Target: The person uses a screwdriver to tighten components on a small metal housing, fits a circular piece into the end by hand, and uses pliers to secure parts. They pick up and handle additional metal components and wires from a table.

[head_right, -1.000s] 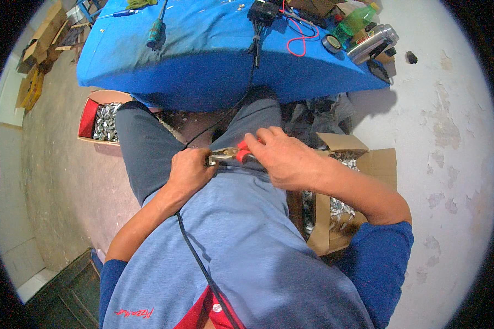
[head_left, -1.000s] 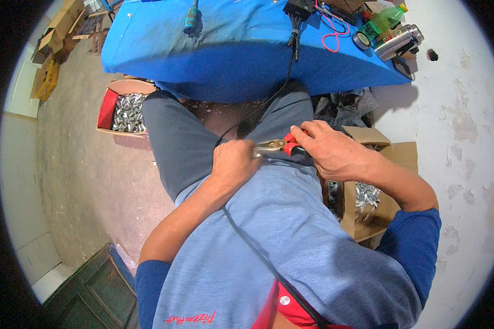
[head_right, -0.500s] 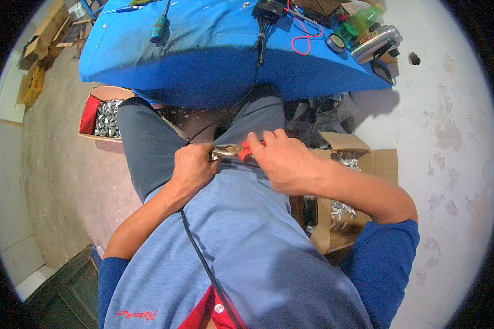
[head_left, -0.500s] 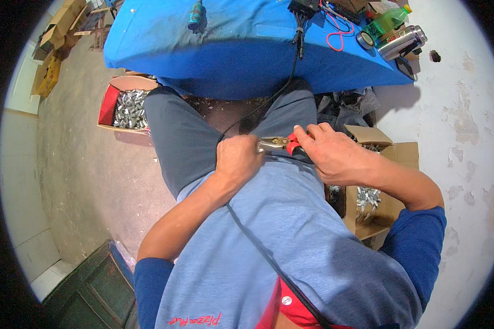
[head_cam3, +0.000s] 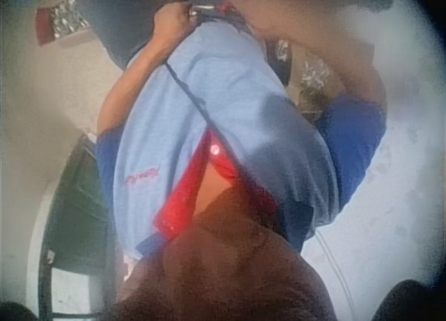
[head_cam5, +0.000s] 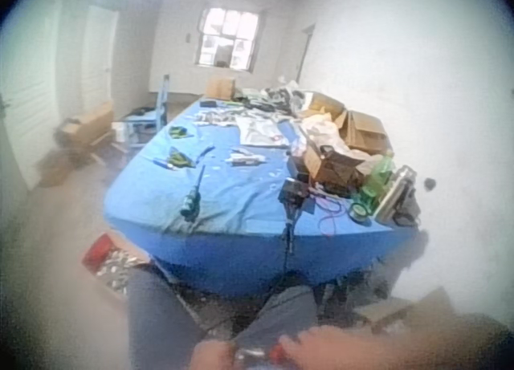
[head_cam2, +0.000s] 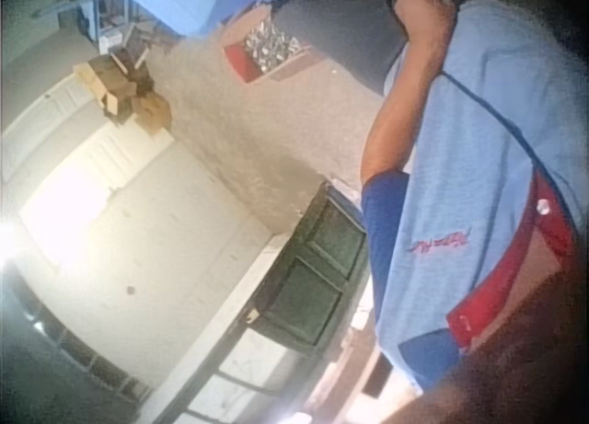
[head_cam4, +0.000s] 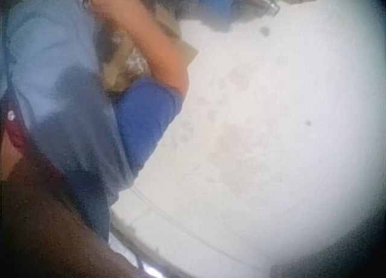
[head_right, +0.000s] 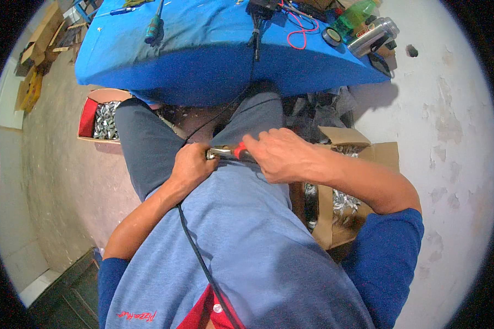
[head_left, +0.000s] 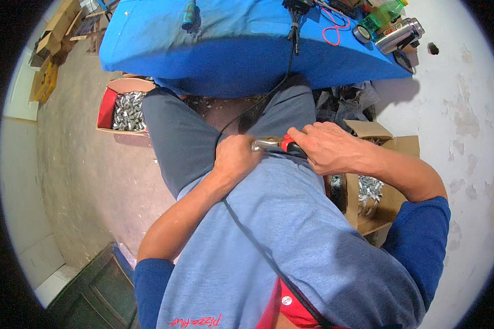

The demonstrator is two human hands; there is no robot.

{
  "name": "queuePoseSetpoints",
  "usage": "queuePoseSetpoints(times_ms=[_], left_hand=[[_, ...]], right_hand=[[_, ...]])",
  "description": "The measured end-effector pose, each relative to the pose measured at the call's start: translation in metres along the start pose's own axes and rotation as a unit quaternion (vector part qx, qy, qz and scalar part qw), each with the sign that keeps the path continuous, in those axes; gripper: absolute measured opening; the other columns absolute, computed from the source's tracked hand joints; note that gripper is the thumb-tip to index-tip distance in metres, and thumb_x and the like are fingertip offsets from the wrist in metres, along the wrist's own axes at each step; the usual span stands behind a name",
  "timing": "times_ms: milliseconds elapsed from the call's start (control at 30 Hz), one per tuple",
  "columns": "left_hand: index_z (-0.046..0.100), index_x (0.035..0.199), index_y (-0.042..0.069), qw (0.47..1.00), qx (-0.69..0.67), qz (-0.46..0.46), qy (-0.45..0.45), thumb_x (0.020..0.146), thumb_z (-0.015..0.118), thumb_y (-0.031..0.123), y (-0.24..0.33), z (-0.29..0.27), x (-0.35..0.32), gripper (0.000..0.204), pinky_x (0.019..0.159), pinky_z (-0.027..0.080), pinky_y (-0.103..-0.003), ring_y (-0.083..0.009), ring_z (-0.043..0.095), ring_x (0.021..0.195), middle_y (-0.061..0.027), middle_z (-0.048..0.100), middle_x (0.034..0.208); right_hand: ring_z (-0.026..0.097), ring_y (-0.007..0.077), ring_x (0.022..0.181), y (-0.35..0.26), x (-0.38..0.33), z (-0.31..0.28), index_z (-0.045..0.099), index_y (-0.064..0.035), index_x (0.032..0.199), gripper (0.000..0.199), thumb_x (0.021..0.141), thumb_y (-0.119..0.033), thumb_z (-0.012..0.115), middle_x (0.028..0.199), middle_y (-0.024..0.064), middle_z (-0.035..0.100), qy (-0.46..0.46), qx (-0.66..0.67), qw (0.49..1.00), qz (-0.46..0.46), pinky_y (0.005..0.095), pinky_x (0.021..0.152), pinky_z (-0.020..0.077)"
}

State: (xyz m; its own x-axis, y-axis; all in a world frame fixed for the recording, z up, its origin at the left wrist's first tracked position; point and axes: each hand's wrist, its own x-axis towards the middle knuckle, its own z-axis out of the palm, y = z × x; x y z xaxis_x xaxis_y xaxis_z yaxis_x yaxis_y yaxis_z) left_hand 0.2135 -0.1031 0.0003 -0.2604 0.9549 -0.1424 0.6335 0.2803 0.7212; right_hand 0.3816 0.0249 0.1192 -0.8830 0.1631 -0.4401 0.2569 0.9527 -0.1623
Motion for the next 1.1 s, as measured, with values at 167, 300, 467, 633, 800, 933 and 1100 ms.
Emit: queuePoseSetpoints(times_ms=[167,300,467,633,800,933,1100], left_hand=[[0.069,0.077,0.002,1.000,0.000,0.016,0.011,0.073,0.065,0.021,-0.001,0.000,0.000,0.021,0.068,0.050,-0.048,-0.0397,0.064,0.071,-0.0229,0.064,0.072],[0.067,0.076,-0.001,0.998,0.012,0.015,0.056,0.075,0.064,0.019,0.005,0.001,0.004,0.020,0.063,0.049,-0.046,-0.0403,0.062,0.066,-0.0244,0.061,0.069],[0.060,0.066,-0.002,0.981,-0.187,-0.044,0.019,0.082,0.065,0.022,-0.002,-0.003,0.007,0.030,0.050,0.040,-0.038,-0.0220,0.052,0.048,-0.0083,0.057,0.054],[0.048,0.059,0.011,0.888,-0.435,-0.134,-0.062,0.084,0.066,0.021,-0.013,-0.009,0.005,0.033,0.043,0.026,-0.028,-0.0079,0.036,0.045,0.0046,0.043,0.053],[0.051,0.064,0.013,0.785,-0.592,-0.126,-0.136,0.084,0.067,0.022,-0.014,-0.012,0.004,0.027,0.044,0.023,-0.024,-0.0048,0.032,0.048,0.0070,0.040,0.056],[0.052,0.069,0.013,0.786,-0.590,-0.116,-0.144,0.084,0.066,0.021,-0.015,-0.011,0.003,0.022,0.044,0.021,-0.023,-0.0040,0.031,0.049,0.0079,0.040,0.057],[0.058,0.079,0.011,0.788,-0.589,-0.122,-0.136,0.084,0.065,0.019,-0.010,-0.015,0.002,0.012,0.045,0.022,-0.023,-0.0033,0.033,0.051,0.0078,0.042,0.061]], right_hand=[[0.059,0.0374,0.081,0.000,0.001,0.007,0.047,0.0048,0.117,0.047,0.073,-0.005,0.059,0.085,0.0207,0.058,0.000,-0.043,0.999,0.008,0.0457,0.071,0.0449],[0.059,0.0369,0.084,0.013,0.003,0.018,0.048,0.0009,0.120,0.050,0.071,-0.004,0.058,0.087,0.0195,0.059,0.085,0.002,0.996,0.003,0.0462,0.073,0.0455],[0.063,0.0222,0.088,0.023,0.004,0.014,0.053,-0.0021,0.122,0.050,0.072,-0.003,0.053,0.100,0.0122,0.065,0.089,0.369,0.922,0.076,0.0341,0.076,0.0492],[0.059,0.0094,0.070,0.021,-0.011,0.015,0.057,0.0022,0.118,0.048,0.071,-0.002,0.051,0.099,0.0072,0.065,-0.023,0.642,0.755,0.132,0.0245,0.059,0.0479],[0.057,0.0217,0.064,-0.008,-0.010,0.036,0.055,-0.0002,0.104,0.029,0.076,-0.007,0.051,0.077,0.0095,0.059,0.038,0.550,0.829,0.092,0.0338,0.060,0.0478],[0.058,0.0350,0.092,-0.017,-0.001,0.035,0.047,0.0020,0.122,0.050,0.072,-0.003,0.049,0.098,0.0205,0.059,0.078,0.375,0.921,0.068,0.0401,0.083,0.0467],[0.054,0.0401,0.106,-0.021,0.003,0.019,0.043,0.0032,0.130,0.060,0.071,-0.004,0.049,0.113,0.0243,0.056,0.038,0.287,0.951,0.105,0.0442,0.094,0.0425]])
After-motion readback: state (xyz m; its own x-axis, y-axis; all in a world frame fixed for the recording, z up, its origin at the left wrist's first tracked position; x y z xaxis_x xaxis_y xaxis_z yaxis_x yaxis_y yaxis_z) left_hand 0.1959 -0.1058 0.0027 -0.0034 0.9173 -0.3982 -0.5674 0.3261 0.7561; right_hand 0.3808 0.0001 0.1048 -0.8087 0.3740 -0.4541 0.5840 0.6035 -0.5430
